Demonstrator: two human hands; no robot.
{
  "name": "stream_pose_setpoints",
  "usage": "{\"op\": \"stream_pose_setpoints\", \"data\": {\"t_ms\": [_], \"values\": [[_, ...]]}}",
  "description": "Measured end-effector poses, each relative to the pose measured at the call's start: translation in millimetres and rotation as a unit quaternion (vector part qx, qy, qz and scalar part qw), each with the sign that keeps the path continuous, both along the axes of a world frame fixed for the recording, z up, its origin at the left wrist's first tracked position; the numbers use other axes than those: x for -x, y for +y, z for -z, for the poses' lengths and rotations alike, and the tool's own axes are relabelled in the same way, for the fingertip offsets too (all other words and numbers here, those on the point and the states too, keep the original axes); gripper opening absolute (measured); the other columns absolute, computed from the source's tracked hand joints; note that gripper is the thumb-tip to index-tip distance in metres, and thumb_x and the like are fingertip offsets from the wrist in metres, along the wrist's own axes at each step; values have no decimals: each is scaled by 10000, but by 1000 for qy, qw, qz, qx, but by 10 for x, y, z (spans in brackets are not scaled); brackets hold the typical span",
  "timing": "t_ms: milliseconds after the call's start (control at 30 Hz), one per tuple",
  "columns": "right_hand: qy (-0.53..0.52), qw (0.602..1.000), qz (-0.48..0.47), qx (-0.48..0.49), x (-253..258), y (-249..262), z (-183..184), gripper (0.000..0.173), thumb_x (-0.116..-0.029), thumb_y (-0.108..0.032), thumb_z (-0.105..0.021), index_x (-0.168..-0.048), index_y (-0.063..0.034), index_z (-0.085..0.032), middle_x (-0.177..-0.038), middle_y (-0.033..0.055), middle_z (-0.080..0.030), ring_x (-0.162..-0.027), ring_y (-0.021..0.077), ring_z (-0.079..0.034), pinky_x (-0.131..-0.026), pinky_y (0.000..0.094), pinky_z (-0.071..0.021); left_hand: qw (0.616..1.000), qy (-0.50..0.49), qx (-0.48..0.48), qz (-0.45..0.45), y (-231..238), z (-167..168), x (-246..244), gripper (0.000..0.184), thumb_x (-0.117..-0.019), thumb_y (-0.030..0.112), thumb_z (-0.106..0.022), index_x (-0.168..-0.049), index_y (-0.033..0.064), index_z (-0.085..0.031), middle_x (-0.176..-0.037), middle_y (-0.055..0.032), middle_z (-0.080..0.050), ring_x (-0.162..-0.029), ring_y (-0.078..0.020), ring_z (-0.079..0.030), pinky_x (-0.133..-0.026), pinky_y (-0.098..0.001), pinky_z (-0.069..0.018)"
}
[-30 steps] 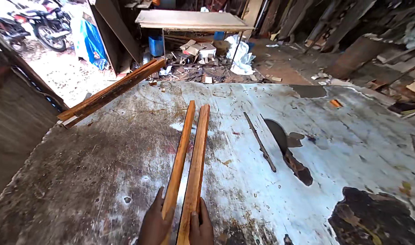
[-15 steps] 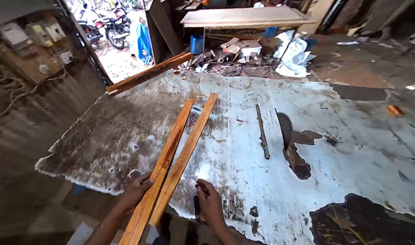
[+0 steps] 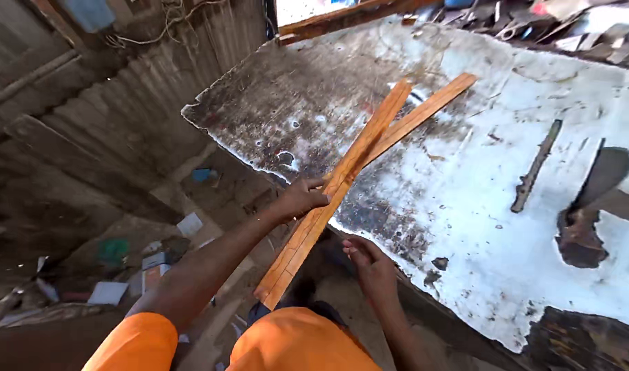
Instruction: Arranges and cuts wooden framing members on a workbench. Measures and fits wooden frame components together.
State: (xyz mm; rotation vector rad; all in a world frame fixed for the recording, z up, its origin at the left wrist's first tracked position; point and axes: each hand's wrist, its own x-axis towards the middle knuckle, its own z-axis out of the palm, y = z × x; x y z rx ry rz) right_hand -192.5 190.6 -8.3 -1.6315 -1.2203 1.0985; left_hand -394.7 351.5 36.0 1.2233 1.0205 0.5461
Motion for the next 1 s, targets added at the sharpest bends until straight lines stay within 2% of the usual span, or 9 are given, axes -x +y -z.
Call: {"op": "stream_pose_setpoints", "data": {"t_ms": [200, 367, 467, 533, 600, 700, 800, 900, 1000], "values": [[-257, 927, -88, -257, -22, -616, -294, 673, -851, -157, -738, -1484, -81, -521, -1557, 109, -479, -1438, 278, -463, -1154, 518, -444, 998, 32, -56, 7, -1050, -386, 316, 557, -973, 126, -688, -1494, 52, -507, -1266, -150, -701, -1049, -221, -725, -912, -394, -612], [-394, 826, -193, -353, -59, -739, -785, 902, -748, -251, -899, -1540, -174, -475, -1655, 45, -367, -1558, 288, -262, -1265, 524, -275, 972, 201, -114, 47, -2191, -1330, 577, 503, -939, 268, -745, -1424, 264, -614, -1112, 10, -767, -918, -160, -748, -805, -381, -644], [-394, 789, -238, -408, 108, -741, -1148, 700, -815, -293, -856, -1448, -192, -576, -1503, 9, -561, -1459, 205, -443, -1236, 481, -329, 966, 205, -154, 44, -2648, -1910, 716, 433, -952, 306, -619, -1374, 214, -660, -1056, -1, -771, -880, -148, -738, -759, -329, -628], [-370, 778, -236, -449, 229, -821, -1503, 533, -802, -319, -871, -1266, -141, -679, -1274, 43, -694, -1230, 205, -636, -1036, 425, -535, 980, 132, -150, -4, -2845, -2242, 787, 457, -1021, 220, -420, -1439, 105, -564, -997, -31, -775, -818, -85, -734, -695, -237, -612], [-338, 783, -186, -488, 317, -928, -1845, 496, -755, -351, -894, -1146, -102, -717, -1091, 60, -723, -1035, 206, -693, -842, 387, -601, 981, 11, -192, -30, -2933, -2363, 907, 495, -1017, 231, -437, -1469, 31, -461, -1106, -61, -750, -965, -77, -729, -826, -220, -605], [-274, 807, -53, -521, 348, -1153, -2349, 545, -694, -420, -907, -1067, -62, -733, -972, 69, -700, -897, 195, -695, -710, 367, -600, 947, -25, -315, -55, -3052, -2187, 786, 724, -895, 499, -721, -1378, 46, -427, -1266, 2, -645, -1180, -107, -641, -1024, -302, -531], [-182, 834, 53, -518, 229, -1383, -2697, 547, -685, -443, -898, -1009, -42, -716, -936, 56, -684, -843, 158, -685, -656, 356, -596, 930, 96, -355, 23, -3278, -1482, 474, 1188, -810, 747, -670, -1618, 21, -189, -1572, -82, -450, -1404, -154, -478, -1147, -364, -437], [-81, 898, 89, -423, -88, -1670, -2620, 470, -820, -387, -839, -1117, -72, -656, -933, 46, -664, -748, 136, -662, -596, 339, -584, 933, 114, -333, 74, -3684, -496, 140, 1118, -823, 507, -802, -1584, -77, -228, -1560, -261, -422, -1441, -323, -440, -1185, -505, -377], [51, 949, 122, -287, -558, -1848, -2114, 351, -926, -423, -737, -1092, -123, -664, -820, 38, -683, -618, 158, -647, -508, 345, -560, 959, 132, -245, 52, -4203, 140, -98, 927, -853, 319, -816, -1496, -159, -350, -1333, -287, -615, -1217, -312, -637, -1076, -453, -499]]}}
